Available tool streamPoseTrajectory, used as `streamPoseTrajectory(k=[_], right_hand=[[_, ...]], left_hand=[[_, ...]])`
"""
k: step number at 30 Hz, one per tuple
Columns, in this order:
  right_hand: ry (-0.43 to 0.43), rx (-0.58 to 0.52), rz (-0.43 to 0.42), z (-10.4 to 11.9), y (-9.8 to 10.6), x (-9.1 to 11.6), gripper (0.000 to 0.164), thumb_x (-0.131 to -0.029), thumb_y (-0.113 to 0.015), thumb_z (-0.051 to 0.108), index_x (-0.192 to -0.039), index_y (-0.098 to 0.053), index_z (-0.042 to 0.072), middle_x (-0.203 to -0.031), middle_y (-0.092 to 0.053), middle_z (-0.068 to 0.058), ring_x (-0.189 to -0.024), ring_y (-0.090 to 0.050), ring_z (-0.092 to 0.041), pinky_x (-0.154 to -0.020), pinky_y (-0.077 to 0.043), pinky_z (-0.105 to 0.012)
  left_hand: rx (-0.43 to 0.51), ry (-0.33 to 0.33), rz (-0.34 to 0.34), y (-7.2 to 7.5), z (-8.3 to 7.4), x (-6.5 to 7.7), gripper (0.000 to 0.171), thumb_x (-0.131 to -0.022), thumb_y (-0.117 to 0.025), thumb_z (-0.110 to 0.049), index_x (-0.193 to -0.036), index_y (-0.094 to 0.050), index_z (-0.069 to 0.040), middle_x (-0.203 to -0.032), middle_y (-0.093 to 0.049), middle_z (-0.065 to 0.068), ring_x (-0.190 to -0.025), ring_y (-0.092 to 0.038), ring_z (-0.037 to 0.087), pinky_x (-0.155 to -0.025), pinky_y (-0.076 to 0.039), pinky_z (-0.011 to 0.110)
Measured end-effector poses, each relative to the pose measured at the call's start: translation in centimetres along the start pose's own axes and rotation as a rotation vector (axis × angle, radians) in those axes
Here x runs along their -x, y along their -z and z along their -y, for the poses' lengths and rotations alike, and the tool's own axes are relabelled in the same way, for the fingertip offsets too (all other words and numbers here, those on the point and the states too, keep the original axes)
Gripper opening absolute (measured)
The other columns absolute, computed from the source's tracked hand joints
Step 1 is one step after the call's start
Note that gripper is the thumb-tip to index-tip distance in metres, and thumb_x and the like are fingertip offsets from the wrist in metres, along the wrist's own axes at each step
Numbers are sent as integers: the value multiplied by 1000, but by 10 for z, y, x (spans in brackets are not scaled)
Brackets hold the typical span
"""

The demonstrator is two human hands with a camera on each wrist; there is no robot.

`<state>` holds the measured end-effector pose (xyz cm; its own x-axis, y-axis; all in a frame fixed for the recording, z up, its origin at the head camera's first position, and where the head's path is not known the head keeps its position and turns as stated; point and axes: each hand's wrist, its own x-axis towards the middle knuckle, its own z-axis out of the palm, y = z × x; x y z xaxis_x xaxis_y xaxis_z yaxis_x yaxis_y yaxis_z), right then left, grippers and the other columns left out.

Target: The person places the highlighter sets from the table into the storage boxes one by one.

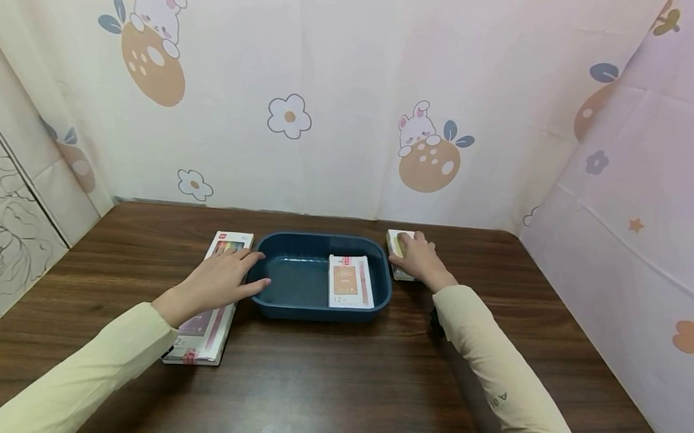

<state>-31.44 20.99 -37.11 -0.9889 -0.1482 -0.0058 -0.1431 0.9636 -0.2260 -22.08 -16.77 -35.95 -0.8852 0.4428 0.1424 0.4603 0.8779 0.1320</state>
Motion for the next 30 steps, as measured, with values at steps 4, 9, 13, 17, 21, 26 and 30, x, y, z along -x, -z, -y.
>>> streamPoseTrajectory(k=[4,9,13,17,21,26,30], right_hand=[[4,-5,-28,1,5,3,60,-87,-56,36,-136,-39,5,-127,-37,-29,-97,-45,-44,-82,-41,-52],[26,10,-54,4,17,9,60,-87,-56,36,-136,-39,6,-126,-39,-30,-92,-46,-42,-78,-42,-50],[38,25,-67,8,29,16,60,-86,-55,35,-136,-39,6,-127,-38,-30,-92,-46,-41,-77,-44,-50],[39,29,-72,12,39,21,59,-86,-55,36,-135,-39,7,-128,-38,-29,-91,-46,-41,-75,-46,-49],[45,19,-82,17,45,26,59,-86,-54,37,-136,-39,9,-129,-37,-28,-91,-46,-40,-73,-46,-48],[54,15,-81,26,51,32,60,-85,-54,37,-136,-39,9,-132,-36,-27,-91,-46,-40,-70,-46,-46],[57,13,-71,36,53,37,61,-84,-55,37,-137,-39,10,-131,-36,-26,-90,-46,-39,-67,-46,-43]], left_hand=[[-4,-1,-9,0,0,0,61,-88,-49,-51,-128,-50,-5,-125,-55,17,-110,-55,35,-92,-42,53],[-2,0,-6,0,0,0,61,-88,-49,-51,-128,-50,-6,-125,-55,17,-110,-55,35,-92,-43,52],[-2,-4,-1,1,0,0,61,-88,-48,-51,-129,-49,-5,-126,-54,18,-111,-54,35,-93,-42,53],[-2,-2,1,1,0,0,61,-88,-49,-51,-129,-49,-5,-126,-54,18,-111,-54,35,-93,-42,53],[-5,-3,-3,1,0,0,61,-88,-49,-50,-128,-50,-5,-125,-55,18,-110,-55,35,-92,-42,53],[-8,-4,-7,0,0,0,61,-88,-49,-51,-128,-50,-5,-125,-55,18,-110,-55,35,-92,-43,52],[-11,-4,-7,-1,1,0,61,-88,-49,-51,-128,-50,-5,-125,-55,18,-110,-55,35,-91,-43,52]])
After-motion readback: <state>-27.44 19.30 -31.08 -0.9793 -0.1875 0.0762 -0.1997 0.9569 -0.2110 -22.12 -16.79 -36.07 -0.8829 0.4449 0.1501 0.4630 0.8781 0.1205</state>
